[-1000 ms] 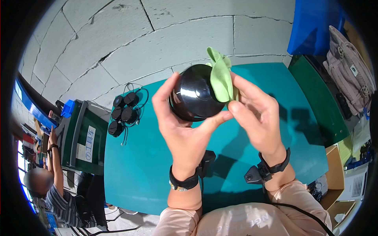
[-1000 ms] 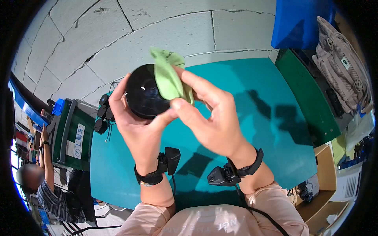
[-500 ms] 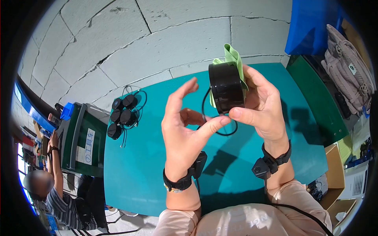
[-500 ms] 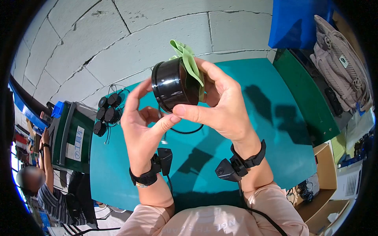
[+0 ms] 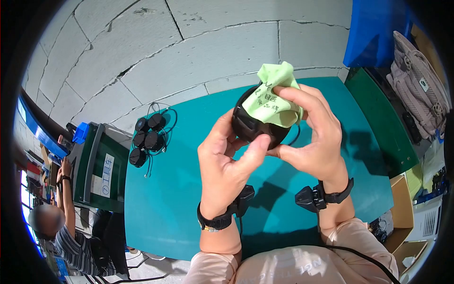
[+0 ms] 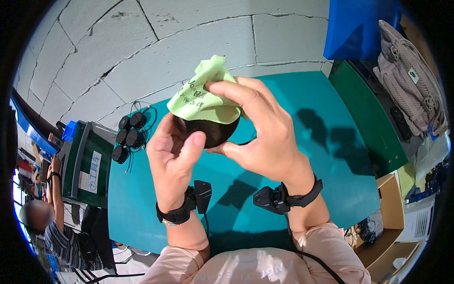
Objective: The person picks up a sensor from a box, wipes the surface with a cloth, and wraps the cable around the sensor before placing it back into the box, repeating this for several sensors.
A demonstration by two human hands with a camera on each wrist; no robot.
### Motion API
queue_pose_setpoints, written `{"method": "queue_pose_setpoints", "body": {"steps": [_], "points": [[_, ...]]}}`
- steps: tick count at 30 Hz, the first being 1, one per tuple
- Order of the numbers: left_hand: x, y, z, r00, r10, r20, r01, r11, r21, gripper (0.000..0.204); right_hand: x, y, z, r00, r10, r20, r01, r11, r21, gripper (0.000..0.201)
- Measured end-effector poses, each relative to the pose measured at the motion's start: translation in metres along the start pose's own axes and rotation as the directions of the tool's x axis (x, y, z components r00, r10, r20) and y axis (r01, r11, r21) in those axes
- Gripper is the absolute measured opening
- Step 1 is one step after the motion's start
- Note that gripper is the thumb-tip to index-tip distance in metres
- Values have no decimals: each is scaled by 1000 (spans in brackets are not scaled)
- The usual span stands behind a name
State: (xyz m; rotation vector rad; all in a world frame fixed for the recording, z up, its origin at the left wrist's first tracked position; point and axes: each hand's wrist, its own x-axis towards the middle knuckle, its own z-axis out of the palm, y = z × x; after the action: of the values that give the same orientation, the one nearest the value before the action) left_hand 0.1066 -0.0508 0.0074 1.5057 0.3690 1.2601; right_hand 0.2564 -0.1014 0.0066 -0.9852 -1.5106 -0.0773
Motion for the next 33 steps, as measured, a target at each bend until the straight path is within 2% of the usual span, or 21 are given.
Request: {"method": "queue_pose_setpoints", "body": {"steps": [1, 2, 3, 4, 5, 8, 12, 14, 18, 22, 25, 28, 30, 31, 33], "points": [[0, -2, -2, 1000, 1, 0, -1, 1000, 0, 37, 0, -3, -1, 999, -48, 0, 47, 989, -143, 73], [1, -5, -7, 999, -38, -28, 34, 988, -149, 36, -1, 1, 1, 999, -50, 0, 49, 988, -144, 73], [2, -6, -9, 996, -80, -47, 63, 953, -295, 35, -5, 9, 6, 995, -77, -60, 70, 992, -109, 74], [2, -4, -10, 996, -51, -77, 24, 950, -311, 40, -6, 13, 9, 987, -101, -121, 92, 993, -76, 76], [2, -3, -11, 996, -46, -75, 21, 951, -310, 40, -5, 12, 11, 987, -104, -124, 95, 992, -77, 76], [0, -1, -14, 995, -28, -92, 0, 957, -291, 45, -2, 4, 20, 983, 0, -185, 4, 1000, 20, 72], [1, -2, -15, 996, 26, -80, -49, 954, -295, 46, -2, 6, 13, 993, -86, -82, 78, 992, -95, 68], [2, -4, -19, 994, 109, -8, -108, 963, -248, 50, -2, 6, 10, 993, -112, -37, 104, 981, -165, 63], [0, -4, -19, 994, 105, 0, -104, 988, -116, 53, -3, 11, 11, 989, -126, -73, 109, 975, -195, 54], [1, -2, -15, 995, 96, -1, -96, 988, -123, 52, -3, 11, 11, 994, -80, -69, 65, 979, -195, 51], [0, 0, -16, 997, 73, 12, -70, 988, -139, 52, -1, 7, 11, 985, -130, -111, 101, 968, -230, 46], [0, -2, -18, 990, 126, 66, -119, 989, -93, 50, -2, 6, 7, 987, -123, -103, 95, 966, -240, 39], [2, -1, -12, 997, 64, -46, -73, 970, -231, 45, -5, 8, 3, 990, -136, -31, 125, 963, -237, 33], [3, -2, -13, 997, 63, -48, -72, 970, -232, 45, -6, 5, 4, 990, -136, -30, 125, 964, -236, 33], [6, -4, -15, 992, -114, -56, 80, 904, -421, 39, -6, -3, 7, 991, 4, -137, -25, 988, -152, 33]]}}
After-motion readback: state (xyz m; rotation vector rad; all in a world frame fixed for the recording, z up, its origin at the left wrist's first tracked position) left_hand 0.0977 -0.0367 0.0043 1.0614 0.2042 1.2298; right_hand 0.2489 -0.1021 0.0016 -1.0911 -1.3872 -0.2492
